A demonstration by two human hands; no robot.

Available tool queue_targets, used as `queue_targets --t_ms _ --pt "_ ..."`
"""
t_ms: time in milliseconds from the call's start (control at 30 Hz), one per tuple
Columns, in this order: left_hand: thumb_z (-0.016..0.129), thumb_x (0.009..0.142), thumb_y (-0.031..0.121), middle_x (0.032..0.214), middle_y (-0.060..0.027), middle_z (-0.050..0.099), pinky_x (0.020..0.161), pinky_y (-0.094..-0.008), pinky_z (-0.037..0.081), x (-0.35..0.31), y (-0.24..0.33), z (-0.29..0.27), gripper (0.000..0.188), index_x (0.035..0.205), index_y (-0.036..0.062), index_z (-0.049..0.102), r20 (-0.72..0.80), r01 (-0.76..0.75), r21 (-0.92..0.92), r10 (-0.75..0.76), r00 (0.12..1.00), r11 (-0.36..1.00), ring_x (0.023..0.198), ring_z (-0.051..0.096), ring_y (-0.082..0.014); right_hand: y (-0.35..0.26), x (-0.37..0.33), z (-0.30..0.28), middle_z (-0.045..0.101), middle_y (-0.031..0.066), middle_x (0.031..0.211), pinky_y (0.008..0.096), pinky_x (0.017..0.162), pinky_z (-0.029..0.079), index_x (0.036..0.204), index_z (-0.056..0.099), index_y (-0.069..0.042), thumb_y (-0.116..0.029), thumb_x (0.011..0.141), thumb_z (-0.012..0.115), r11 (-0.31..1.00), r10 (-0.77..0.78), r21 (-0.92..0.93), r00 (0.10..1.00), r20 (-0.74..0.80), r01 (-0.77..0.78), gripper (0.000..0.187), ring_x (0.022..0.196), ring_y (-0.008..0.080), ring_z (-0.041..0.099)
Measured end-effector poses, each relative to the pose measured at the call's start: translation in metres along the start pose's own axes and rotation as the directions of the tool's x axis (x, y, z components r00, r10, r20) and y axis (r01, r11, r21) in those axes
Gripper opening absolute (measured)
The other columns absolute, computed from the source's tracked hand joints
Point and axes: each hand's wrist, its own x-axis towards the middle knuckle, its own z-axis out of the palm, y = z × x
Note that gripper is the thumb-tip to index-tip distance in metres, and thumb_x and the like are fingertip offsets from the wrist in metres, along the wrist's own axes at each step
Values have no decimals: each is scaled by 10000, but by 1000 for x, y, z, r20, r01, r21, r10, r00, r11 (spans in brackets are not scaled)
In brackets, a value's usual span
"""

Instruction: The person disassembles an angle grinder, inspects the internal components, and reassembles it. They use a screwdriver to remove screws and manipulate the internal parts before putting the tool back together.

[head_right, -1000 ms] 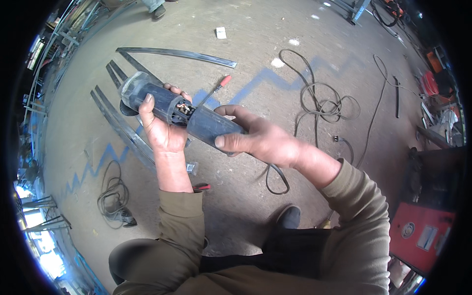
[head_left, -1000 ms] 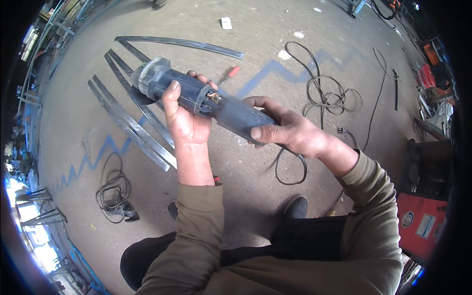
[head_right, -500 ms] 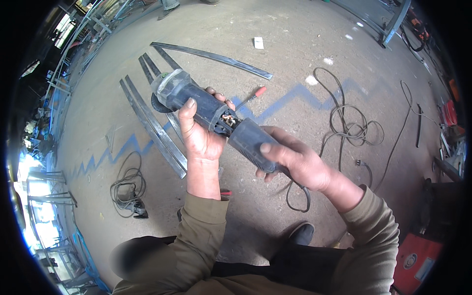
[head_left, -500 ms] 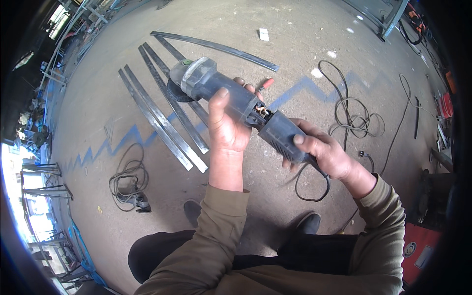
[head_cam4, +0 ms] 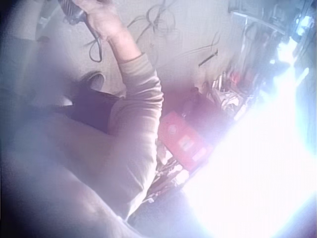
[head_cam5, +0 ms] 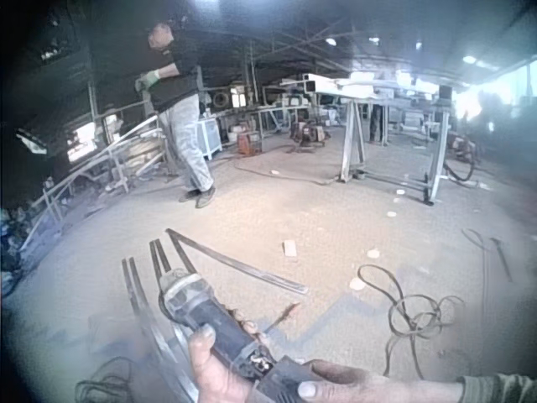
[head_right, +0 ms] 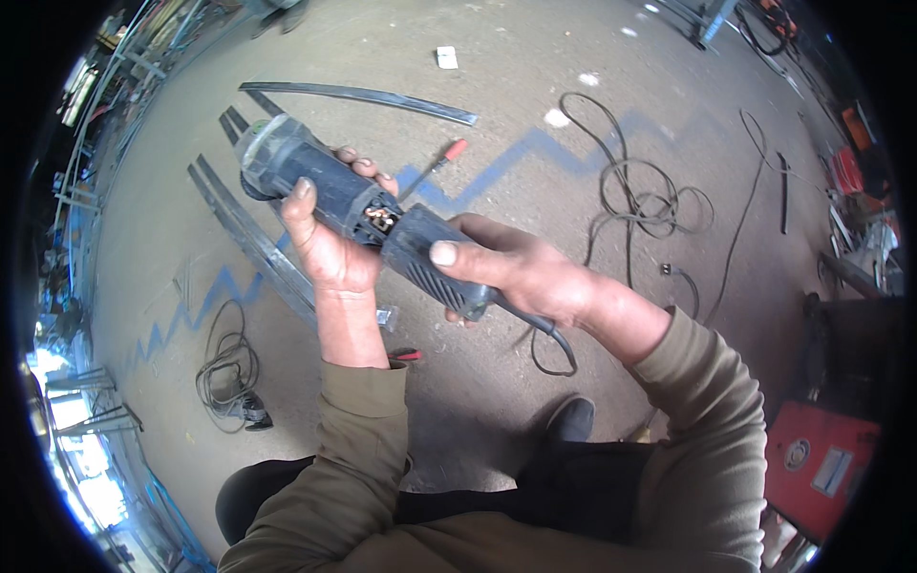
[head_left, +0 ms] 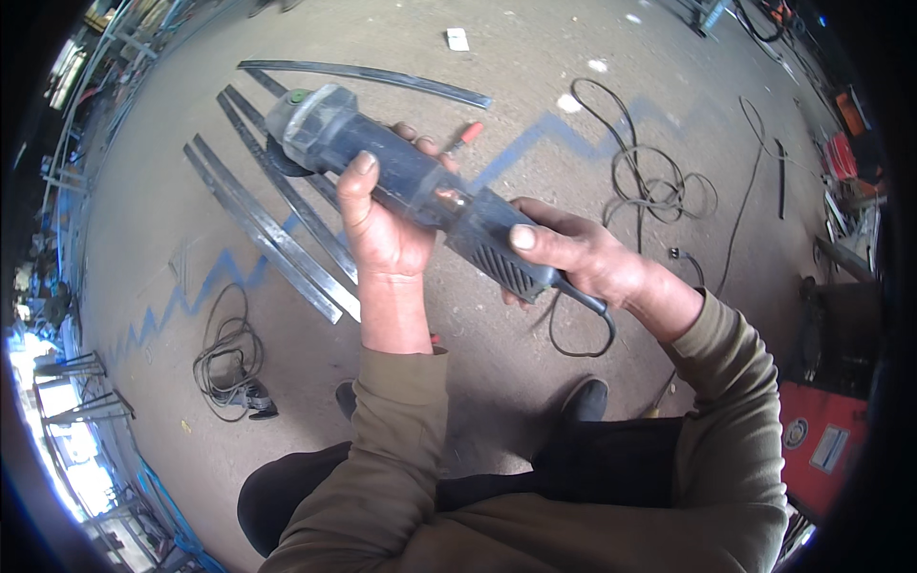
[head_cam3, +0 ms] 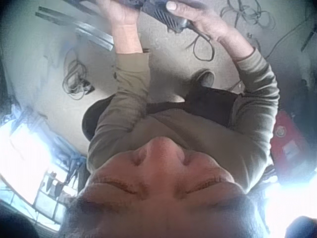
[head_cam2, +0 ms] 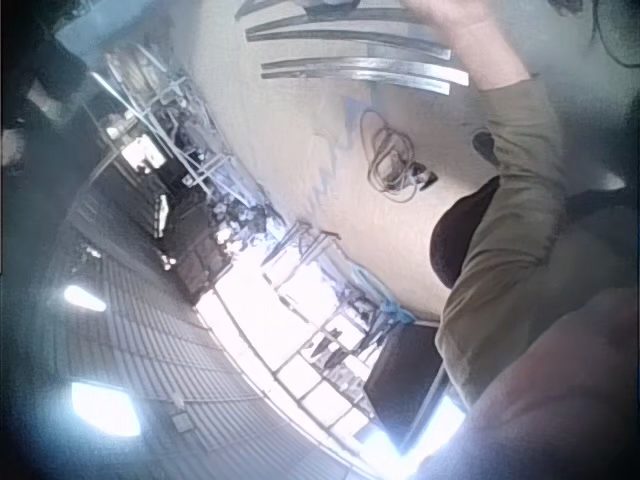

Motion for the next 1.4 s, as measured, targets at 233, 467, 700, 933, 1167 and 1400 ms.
queue_targets --t_ms 233,467,700,933,1167,1400 --pt "796 876 338 1084 -110 668 961 -457 615 2 -13 -1 491 1206 29 602 -44 28 22 -27 999 999 1042 688 -249 2 9 -11 701 121 955 308 702 562 1323 579 65 -511 1065 626 993 116 -19 992 -47 -117 633 796 191 742" --pt "791 878 289 1079 -128 661 1009 -454 565 6 -10 -11 466 1183 -11 605 -96 73 55 -67 993 996 1056 657 -268 0 5 -20 724 104 969 308 749 571 1281 678 65 -529 1087 584 984 119 -118 984 -130 -135 632 857 147 700" --pt "780 891 302 1089 -160 670 995 -461 575 8 -13 -18 480 1195 -23 600 -170 78 100 -60 984 992 1035 667 -281 7 0 -19 732 191 1104 356 907 574 1489 481 106 -581 910 804 909 -90 -413 994 -56 59 954 1051 249 712" --pt "783 909 275 1181 -124 632 1036 -481 576 -18 -39 -7 482 1246 3 571 -124 165 138 -148 981 977 1105 654 -277 30 -28 -19 740 254 960 479 815 593 1325 572 14 -511 948 736 686 -230 -727 957 -175 32 667 919 431 753" --pt "871 837 215 1229 -88 643 1199 -563 479 -46 -79 -20 563 1311 90 593 -25 395 125 -395 918 910 1199 651 -277 107 -75 -35 718 235 909 512 736 595 1341 546 -33 -424 917 773 631 -402 -773 876 -265 56 620 857 440 741" --pt "918 784 212 1201 -62 652 1114 -535 522 -58 -120 -26 677 1366 187 574 -52 394 189 -392 919 899 1147 655 -278 159 -82 -56 715 212 991 470 731 612 1395 523 -6 -369 862 816 528 -583 -838 776 -239 138 708 850 410 742"
